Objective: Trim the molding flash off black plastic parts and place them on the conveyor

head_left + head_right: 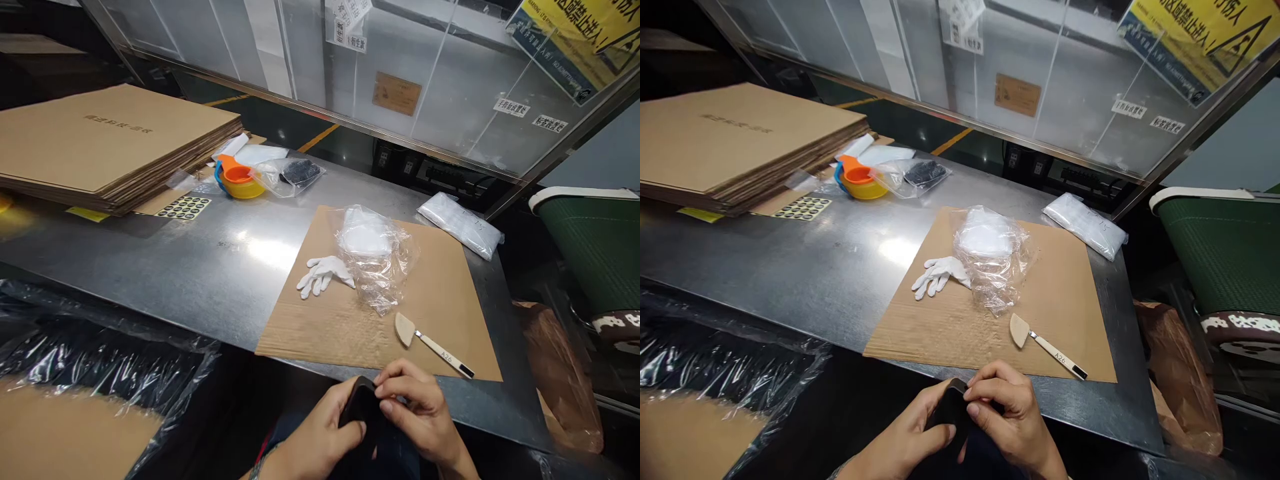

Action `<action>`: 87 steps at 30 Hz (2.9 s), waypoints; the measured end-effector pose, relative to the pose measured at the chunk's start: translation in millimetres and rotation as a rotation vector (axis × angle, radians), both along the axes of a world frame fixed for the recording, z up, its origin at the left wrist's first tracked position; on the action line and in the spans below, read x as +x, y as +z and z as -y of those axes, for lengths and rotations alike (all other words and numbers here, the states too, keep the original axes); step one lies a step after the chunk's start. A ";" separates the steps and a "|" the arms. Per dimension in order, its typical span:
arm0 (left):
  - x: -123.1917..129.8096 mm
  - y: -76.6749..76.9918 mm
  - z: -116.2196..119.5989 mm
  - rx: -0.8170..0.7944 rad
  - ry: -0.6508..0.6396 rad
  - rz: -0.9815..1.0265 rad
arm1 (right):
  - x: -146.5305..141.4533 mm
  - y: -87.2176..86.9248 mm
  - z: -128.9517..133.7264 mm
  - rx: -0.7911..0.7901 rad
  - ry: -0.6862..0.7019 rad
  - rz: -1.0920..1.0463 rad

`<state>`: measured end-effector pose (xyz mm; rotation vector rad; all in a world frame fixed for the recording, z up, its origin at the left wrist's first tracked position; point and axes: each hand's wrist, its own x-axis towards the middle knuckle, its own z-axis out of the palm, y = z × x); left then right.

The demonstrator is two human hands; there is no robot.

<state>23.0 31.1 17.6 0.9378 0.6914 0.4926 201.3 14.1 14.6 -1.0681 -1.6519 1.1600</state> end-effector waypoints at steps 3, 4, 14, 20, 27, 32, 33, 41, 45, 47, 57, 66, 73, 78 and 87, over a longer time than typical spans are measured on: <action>-0.2 -0.6 0.7 -0.018 -0.011 -0.010 | -0.3 0.6 0.2 -0.011 -0.005 0.007; -0.3 -0.9 0.9 -0.021 -0.010 -0.012 | -0.4 0.6 0.1 -0.015 -0.006 0.006; -1.4 -4.1 1.2 -0.046 -0.013 -0.026 | 0.2 -1.5 -1.9 -0.027 -0.001 0.011; -2.7 -6.1 2.1 -0.054 -0.016 -0.007 | 0.5 -2.8 -0.3 -0.036 -0.003 0.034; 2.0 0.1 -4.1 -0.122 -0.005 0.045 | -1.9 -12.5 2.6 -0.148 -0.092 -0.101; -0.2 -4.0 -7.9 -0.220 0.048 0.065 | -4.6 -24.4 -3.3 -0.181 -0.309 -0.008; -1.1 -6.5 -8.1 -0.257 0.078 0.053 | -3.3 -29.0 -5.2 -0.154 -0.384 0.115; -3.6 -14.8 -12.2 -0.698 0.317 0.273 | 47.6 -76.8 -18.4 0.044 -0.726 0.736; -8.0 -15.1 -19.6 -0.778 0.419 0.419 | 77.2 -92.4 -15.3 0.075 -0.760 0.923; -10.8 -16.6 -23.1 -0.773 0.428 0.431 | 85.4 -96.4 -11.8 0.085 -0.762 0.967; 1.9 -15.7 -34.3 -0.514 0.899 0.342 | 11.2 -40.2 26.5 -0.275 -0.429 0.517; 5.1 -6.3 -30.0 -0.274 1.019 0.381 | -45.1 6.8 21.1 -0.475 0.155 0.385; 4.6 -7.0 -30.2 -0.254 1.027 0.361 | -49.9 10.6 18.9 -0.656 0.121 0.243; 5.2 -7.2 -30.7 -0.251 1.040 0.343 | -52.2 9.3 17.1 -0.689 0.141 0.209; 6.1 -6.1 -30.3 -0.225 1.064 0.317 | -51.1 6.0 16.5 -0.602 0.160 0.287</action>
